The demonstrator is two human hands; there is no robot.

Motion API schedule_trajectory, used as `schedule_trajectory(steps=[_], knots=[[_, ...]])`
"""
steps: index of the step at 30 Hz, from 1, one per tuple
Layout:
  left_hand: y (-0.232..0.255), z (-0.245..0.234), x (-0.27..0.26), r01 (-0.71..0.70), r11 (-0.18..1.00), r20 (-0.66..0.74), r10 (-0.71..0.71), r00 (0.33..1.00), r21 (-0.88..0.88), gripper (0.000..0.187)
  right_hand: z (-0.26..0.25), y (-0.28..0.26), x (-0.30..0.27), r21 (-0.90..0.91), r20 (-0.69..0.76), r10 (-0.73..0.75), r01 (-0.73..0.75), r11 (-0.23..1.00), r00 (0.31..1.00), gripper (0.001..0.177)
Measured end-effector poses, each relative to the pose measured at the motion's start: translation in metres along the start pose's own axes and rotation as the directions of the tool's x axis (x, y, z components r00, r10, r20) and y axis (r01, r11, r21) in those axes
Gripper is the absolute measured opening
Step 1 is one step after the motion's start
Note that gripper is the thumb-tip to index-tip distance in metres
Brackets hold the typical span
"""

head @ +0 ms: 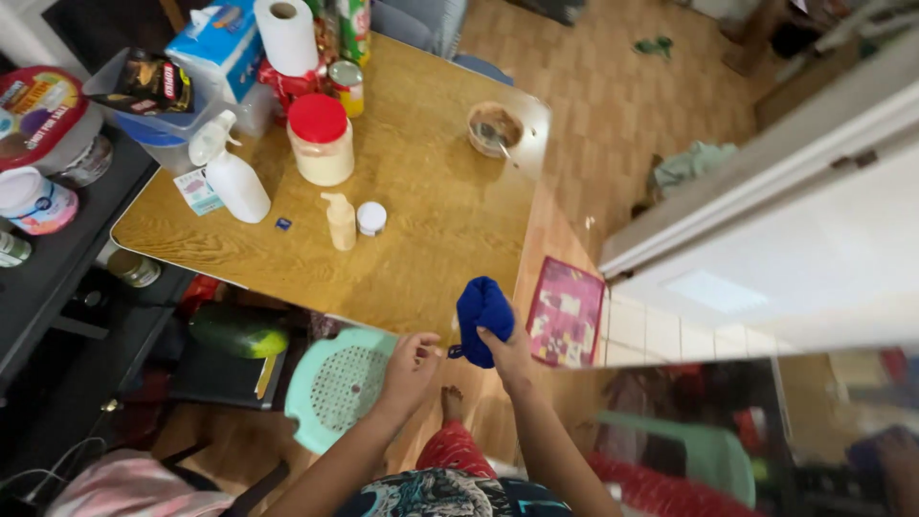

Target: The person clears a cluttered table by stacking used dishes and cups, then carries them to the kitchen sink and places them inside. Afterward, they return to the table and wipe its surface with a cloth and spray cleaner.

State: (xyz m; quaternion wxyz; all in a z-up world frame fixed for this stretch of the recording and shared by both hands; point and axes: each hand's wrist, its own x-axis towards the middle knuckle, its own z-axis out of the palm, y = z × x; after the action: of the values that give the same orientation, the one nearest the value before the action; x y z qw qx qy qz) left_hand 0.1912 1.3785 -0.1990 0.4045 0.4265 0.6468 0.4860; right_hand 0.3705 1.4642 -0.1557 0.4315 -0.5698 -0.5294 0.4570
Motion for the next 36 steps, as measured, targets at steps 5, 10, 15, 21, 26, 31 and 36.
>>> schedule_trajectory(steps=[5,10,15,21,26,31,36], knots=[[-0.031,0.019,0.075,-0.064,0.998,-0.248,0.068,0.966,0.020,0.030,0.003,0.041,0.103,-0.017,0.174,-0.135,0.140,0.990,0.975,0.082],[-0.076,-0.025,0.161,-0.333,0.604,-0.452,-0.050,0.891,-0.724,0.022,-0.010,-0.001,0.172,-0.278,0.356,-0.070,0.177,0.944,0.932,0.087],[-0.017,-0.075,0.189,-0.204,0.959,-0.882,-0.083,0.463,-0.198,0.014,-0.005,-0.042,0.224,-0.463,0.502,0.004,0.265,0.846,0.865,0.083],[-0.076,-0.143,0.237,-0.131,0.981,-0.955,-0.099,0.279,-0.140,0.026,0.027,-0.019,0.248,-0.362,0.659,-0.026,0.348,0.865,0.752,0.083],[-0.074,-0.204,0.255,0.028,1.000,-0.977,0.007,0.215,0.014,0.063,0.052,-0.008,0.251,-0.377,0.745,0.038,0.374,0.847,0.666,0.083],[-0.079,-0.244,0.299,0.122,0.980,-0.953,0.118,0.277,0.157,0.086,0.073,-0.006,0.257,-0.380,0.788,0.045,0.428,0.820,0.614,0.081],[-0.075,-0.204,0.310,-0.234,0.972,-0.957,0.070,0.282,0.002,0.052,0.090,0.010,0.269,-0.428,0.844,-0.138,0.805,0.410,0.519,0.090]])
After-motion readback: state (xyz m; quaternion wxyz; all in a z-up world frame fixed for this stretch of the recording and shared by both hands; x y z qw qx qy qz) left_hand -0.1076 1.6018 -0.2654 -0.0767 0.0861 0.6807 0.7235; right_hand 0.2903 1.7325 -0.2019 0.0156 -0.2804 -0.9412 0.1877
